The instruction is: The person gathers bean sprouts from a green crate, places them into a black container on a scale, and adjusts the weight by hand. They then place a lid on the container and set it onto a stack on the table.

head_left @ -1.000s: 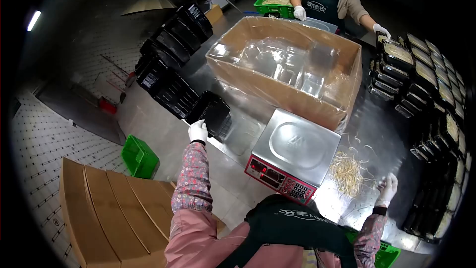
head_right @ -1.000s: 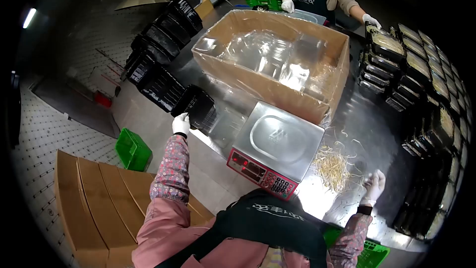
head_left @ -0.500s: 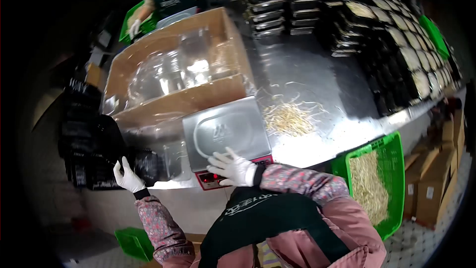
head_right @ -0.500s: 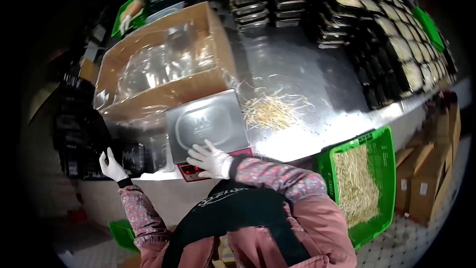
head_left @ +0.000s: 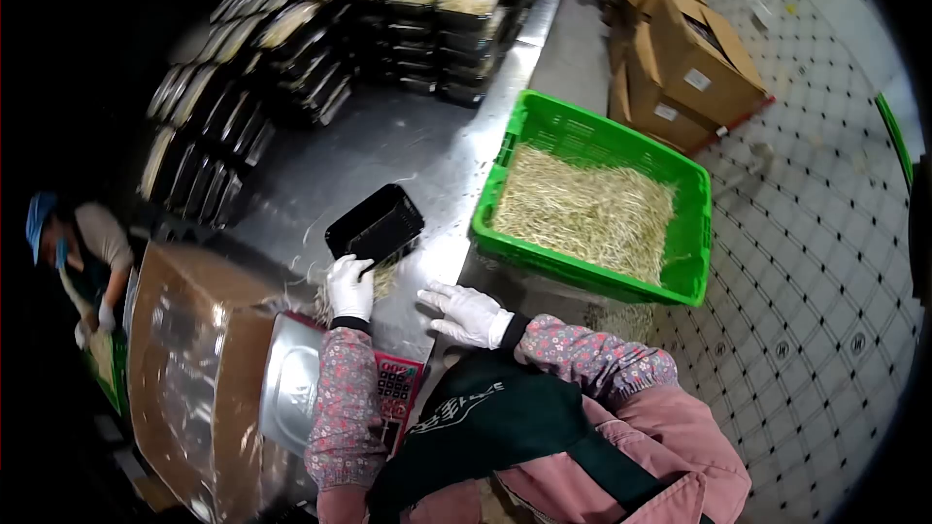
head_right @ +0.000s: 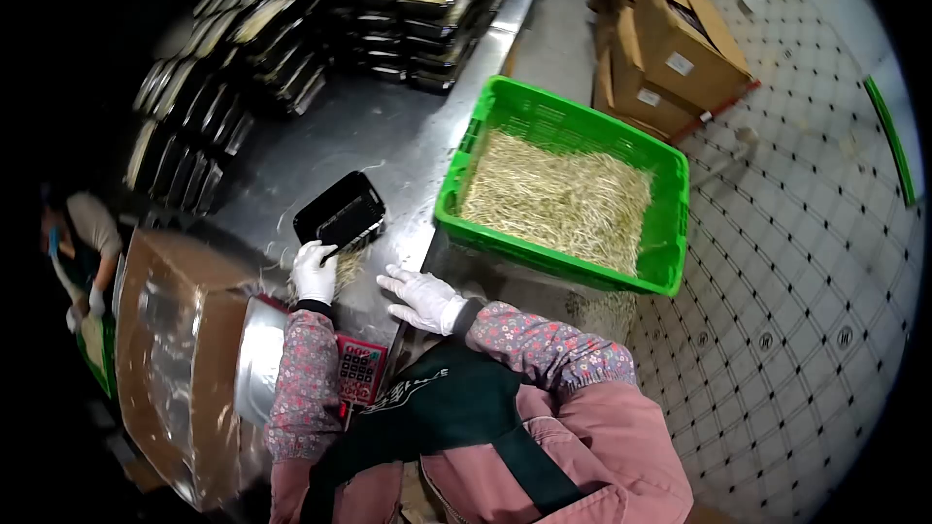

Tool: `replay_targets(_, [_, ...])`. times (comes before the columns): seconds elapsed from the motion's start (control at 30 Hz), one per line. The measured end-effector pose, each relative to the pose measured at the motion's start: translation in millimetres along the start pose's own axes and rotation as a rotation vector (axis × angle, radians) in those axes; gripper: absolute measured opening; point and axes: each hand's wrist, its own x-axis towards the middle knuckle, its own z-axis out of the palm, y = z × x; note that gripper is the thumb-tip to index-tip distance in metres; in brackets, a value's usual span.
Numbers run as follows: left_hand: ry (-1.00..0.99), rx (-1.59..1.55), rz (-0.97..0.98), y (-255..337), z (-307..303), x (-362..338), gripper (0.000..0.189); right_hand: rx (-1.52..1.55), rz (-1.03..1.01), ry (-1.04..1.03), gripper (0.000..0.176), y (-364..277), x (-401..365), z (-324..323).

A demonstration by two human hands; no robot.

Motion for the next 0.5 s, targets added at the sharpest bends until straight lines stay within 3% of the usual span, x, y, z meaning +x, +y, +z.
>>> replay_targets(0.1, [-0.219,0.126,-0.019,-21,15,8,0.017,0.17,0.099,0.141,0.047,17,-61,-34])
replay_targets(0.17, [-0.292,0.252,0.048,13,0,21,0.029,0.161,0.162,0.298,0.041,35,-96,-62])
replay_targets(0.23, [-0.192,0.178,0.121,38,-6,34,0.048,0.204,0.335,0.497,0.038,55,-131,-99])
replay_targets(0.3, [-0.106,-0.044,-0.017,66,4,43,0.048,0.227,0.541,0.696,0.041,99,-158,-127])
replay_targets(0.37, [-0.123,-0.224,-0.091,107,19,53,0.05,0.077,0.582,0.763,0.048,139,-166,-169])
replay_targets(0.43, [-0.243,-0.452,-0.21,148,48,64,0.054,0.023,0.647,0.683,0.06,195,-158,-190])
replay_targets(0.5, [-0.363,-0.709,-0.312,195,83,73,0.062,0.015,0.734,0.409,0.083,272,-141,-194])
